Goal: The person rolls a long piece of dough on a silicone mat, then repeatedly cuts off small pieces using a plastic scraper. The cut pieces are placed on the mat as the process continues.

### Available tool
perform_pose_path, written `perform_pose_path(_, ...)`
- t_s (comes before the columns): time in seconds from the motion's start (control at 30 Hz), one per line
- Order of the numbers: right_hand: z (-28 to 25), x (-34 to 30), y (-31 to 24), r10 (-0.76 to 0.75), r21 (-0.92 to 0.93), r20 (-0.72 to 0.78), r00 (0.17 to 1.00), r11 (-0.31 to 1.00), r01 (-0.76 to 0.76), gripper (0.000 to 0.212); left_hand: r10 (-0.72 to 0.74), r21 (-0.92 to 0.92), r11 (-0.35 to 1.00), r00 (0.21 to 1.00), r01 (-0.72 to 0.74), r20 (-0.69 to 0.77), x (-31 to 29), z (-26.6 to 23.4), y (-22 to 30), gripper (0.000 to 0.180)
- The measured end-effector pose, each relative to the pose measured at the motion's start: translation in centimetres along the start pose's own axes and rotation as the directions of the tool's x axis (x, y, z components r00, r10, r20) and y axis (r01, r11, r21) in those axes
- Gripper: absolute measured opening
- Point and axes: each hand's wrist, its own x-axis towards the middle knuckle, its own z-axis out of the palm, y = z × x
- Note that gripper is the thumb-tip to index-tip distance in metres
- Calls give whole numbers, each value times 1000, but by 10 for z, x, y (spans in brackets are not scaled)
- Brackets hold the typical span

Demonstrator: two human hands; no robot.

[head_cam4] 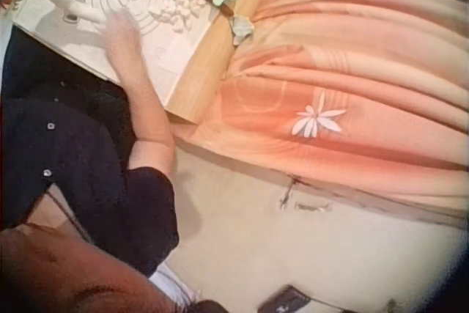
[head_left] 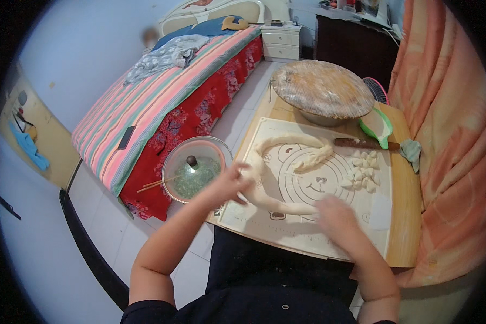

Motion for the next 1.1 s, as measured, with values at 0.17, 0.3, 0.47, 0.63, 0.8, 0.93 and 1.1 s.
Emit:
perform_pose_path(0.17, -33, -60, 39, 302, -286, 116, 946, 922, -259, 25, 194, 667, 688, 958, -287, 211, 13, 27, -21, 36)
perform_pose_path(0.3, -2, -83, 51, 202, -231, 15, 979, 954, -193, 40, 579, 738, 530, 814, -417, 44, 85, 22, -9, 48)
perform_pose_path(0.47, 17, -47, 1, 33, -113, -34, 999, 993, -36, 40, 490, 917, 357, 871, -178, -22, 151, 57, 2, 65)
perform_pose_path(0.63, 22, -45, 21, 131, -193, 106, 986, 975, -109, 40, 313, 984, 126, 947, -122, 77, 172, 4, -2, 61)
perform_pose_path(0.8, 7, -53, 25, 285, -233, 91, 954, 937, -258, 51, 696, 976, -54, 693, -209, 187, 129, -18, -20, 54)
perform_pose_path(0.93, 40, -15, 5, 180, -98, 30, 983, 979, -177, 67, 664, 635, 266, 616, -725, 424, 99, 67, -31, 60)
perform_pose_path(1.1, 51, -25, -9, 72, -190, 111, 991, 981, -50, 76, 581, 660, 48, 558, -749, 592, 40, 54, -58, 48)
